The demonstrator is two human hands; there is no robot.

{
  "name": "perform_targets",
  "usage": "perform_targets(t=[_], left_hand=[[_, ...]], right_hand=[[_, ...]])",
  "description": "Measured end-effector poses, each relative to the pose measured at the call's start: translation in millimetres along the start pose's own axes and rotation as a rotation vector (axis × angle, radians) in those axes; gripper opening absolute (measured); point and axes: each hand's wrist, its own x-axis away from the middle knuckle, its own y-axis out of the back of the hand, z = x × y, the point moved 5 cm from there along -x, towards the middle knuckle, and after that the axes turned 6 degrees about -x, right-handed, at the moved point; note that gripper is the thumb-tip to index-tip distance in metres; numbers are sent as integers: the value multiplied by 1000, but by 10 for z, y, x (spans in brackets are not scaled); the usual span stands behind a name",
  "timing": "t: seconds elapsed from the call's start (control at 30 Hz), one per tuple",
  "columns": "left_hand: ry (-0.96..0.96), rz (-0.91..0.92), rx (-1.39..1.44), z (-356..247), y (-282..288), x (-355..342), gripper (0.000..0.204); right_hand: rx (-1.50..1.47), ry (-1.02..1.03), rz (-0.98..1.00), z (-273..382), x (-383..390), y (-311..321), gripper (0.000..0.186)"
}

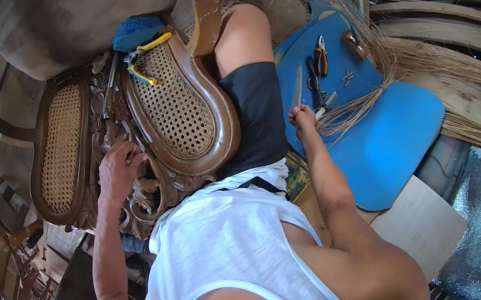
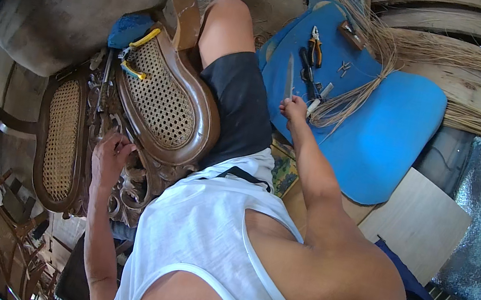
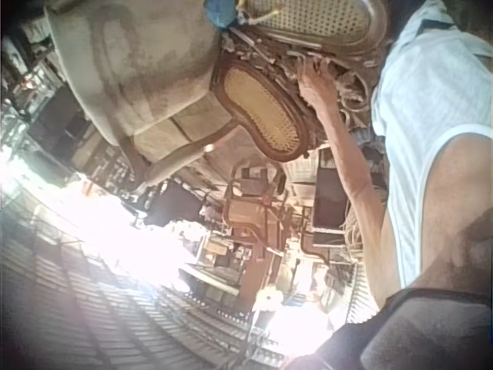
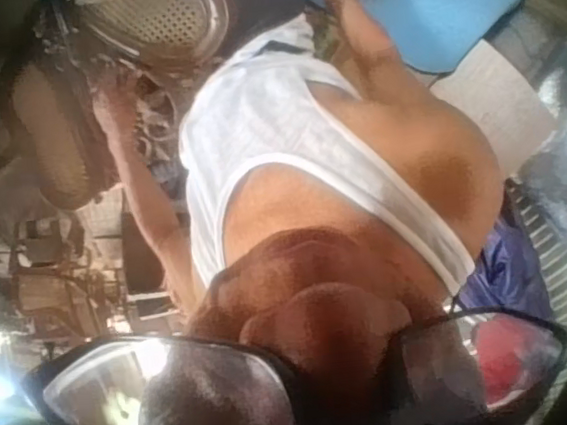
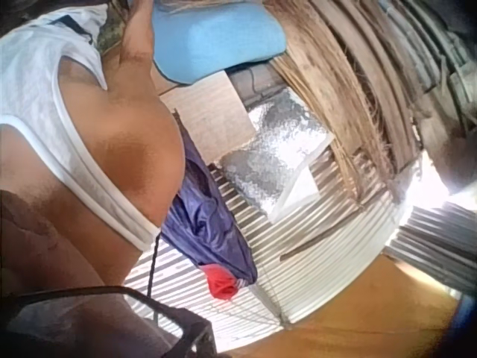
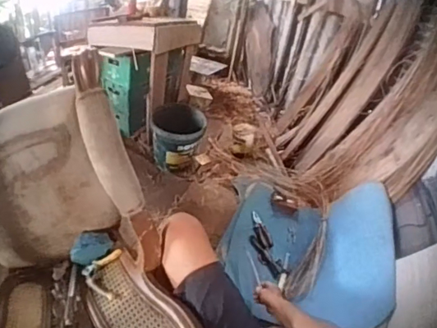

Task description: Repairing the decorative cane backrest of a wooden chair using weaving techniques and hand tools.

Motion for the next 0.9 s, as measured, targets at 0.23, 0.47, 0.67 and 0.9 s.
perform_targets(t=[0.23,0.47,0.67,0.9], left_hand=[[271,311,189,185,61,36,33],[154,329,9,271,-54,-21,35],[328,183,-113,687,347,-206,27],[418,-153,-123,1879,547,-1226,36]], right_hand=[[-366,-74,-65,-290,-685,119,28],[8,273,59,617,-823,21,27],[48,966,26,2476,696,-1153,39],[465,1351,53,2738,1529,-2094,39]])
